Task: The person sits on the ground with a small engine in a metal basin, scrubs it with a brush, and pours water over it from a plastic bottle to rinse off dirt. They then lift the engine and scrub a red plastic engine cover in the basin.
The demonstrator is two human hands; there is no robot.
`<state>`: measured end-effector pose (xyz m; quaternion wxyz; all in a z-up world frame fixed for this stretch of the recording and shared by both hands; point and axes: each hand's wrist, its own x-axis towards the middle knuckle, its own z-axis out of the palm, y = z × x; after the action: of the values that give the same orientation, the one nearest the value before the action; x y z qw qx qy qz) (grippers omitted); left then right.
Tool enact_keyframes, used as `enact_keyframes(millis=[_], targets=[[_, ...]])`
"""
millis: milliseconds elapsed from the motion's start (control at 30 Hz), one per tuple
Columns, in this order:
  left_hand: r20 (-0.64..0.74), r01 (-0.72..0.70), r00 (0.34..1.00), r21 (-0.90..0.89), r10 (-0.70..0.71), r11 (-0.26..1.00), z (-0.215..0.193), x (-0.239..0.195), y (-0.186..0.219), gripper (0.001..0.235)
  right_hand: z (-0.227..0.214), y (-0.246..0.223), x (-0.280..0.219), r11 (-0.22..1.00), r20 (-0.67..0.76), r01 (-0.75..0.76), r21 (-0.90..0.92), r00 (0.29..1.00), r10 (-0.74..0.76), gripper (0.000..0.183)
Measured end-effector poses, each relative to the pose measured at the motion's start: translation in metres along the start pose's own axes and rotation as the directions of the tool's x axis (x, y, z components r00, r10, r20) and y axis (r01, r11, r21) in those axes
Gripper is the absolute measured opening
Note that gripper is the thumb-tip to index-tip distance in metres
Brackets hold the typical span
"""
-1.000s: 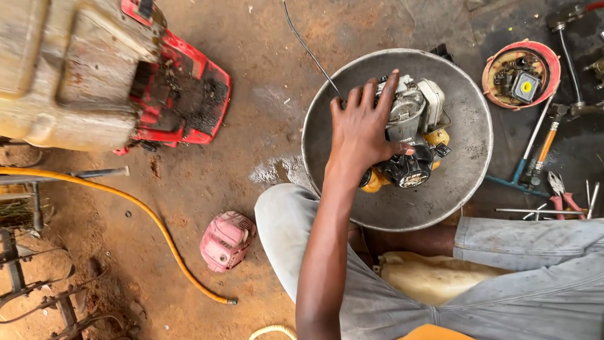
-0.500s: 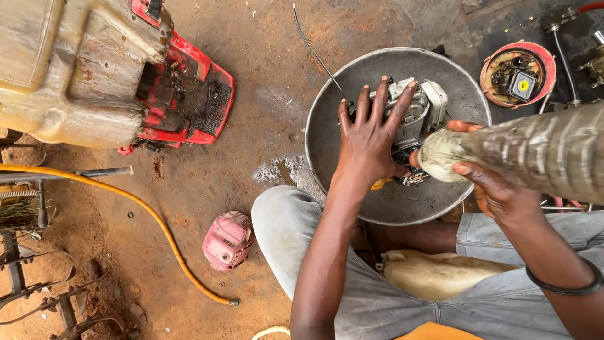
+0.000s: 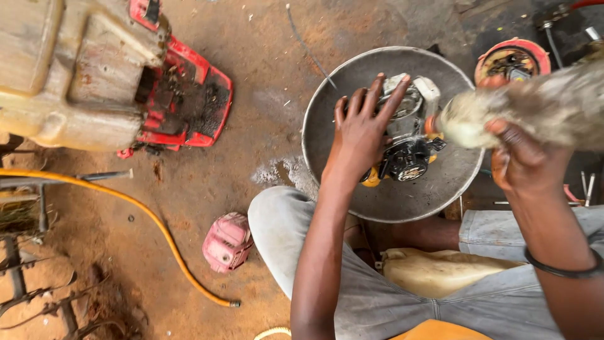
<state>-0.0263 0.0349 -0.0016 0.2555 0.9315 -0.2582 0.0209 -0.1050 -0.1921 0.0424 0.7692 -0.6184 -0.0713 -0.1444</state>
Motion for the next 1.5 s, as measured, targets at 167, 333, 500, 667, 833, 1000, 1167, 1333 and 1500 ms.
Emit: enact_keyframes(millis=[167, 333, 500, 667, 833, 1000, 1167, 1333, 1500], targets=[[-0.094, 0.014, 0.995, -0.106, -0.024, 0.994, 0.003, 0.002, -0.009, 0.090, 0.022, 0.006, 0.015, 0.989, -0.005, 0.004, 0.148, 1.000, -0.003, 0.050], [-0.148, 0.058, 0.985, -0.227, -0.094, 0.972, 0.005, 0.011, -0.011, 0.076, 0.036, 0.003, 0.050, 0.989, 0.108, 0.037, 0.146, 0.993, -0.053, 0.051], [-0.235, 0.101, 0.955, -0.317, -0.181, 0.943, 0.016, 0.021, -0.023, 0.051, 0.019, 0.018, 0.087, 0.976, 0.244, 0.216, -0.038, 0.949, -0.201, 0.014], [-0.231, 0.070, 0.945, -0.547, -0.230, 0.834, -0.003, 0.018, -0.019, 0.043, 0.034, 0.008, 0.099, 0.975, 0.335, 0.073, -0.208, 0.942, 0.001, 0.031], [-0.071, 0.110, 0.976, -0.661, -0.207, 0.742, -0.002, 0.012, -0.038, 0.049, 0.069, -0.002, 0.105, 0.984, 0.232, -0.150, -0.099, 0.958, 0.170, 0.047], [0.068, 0.178, 0.982, -0.649, -0.177, 0.740, -0.020, 0.011, -0.028, 0.046, 0.035, 0.017, 0.104, 0.954, 0.012, -0.265, -0.142, 0.963, 0.269, 0.032], [-0.049, 0.049, 0.992, -0.695, -0.115, 0.717, -0.021, 0.013, -0.029, 0.051, 0.029, -0.008, 0.100, 0.970, 0.175, -0.197, -0.142, 0.960, 0.220, 0.036], [0.001, 0.120, 0.986, -0.697, -0.166, 0.707, -0.016, 0.009, -0.026, 0.039, 0.008, 0.014, 0.085, 0.995, 0.212, -0.070, -0.075, 0.974, 0.085, 0.058], [-0.149, 0.036, 0.973, -0.661, -0.178, 0.750, 0.005, 0.003, -0.021, 0.024, 0.023, -0.009, 0.083, 0.992, 0.052, -0.093, -0.085, 0.994, 0.097, 0.065]])
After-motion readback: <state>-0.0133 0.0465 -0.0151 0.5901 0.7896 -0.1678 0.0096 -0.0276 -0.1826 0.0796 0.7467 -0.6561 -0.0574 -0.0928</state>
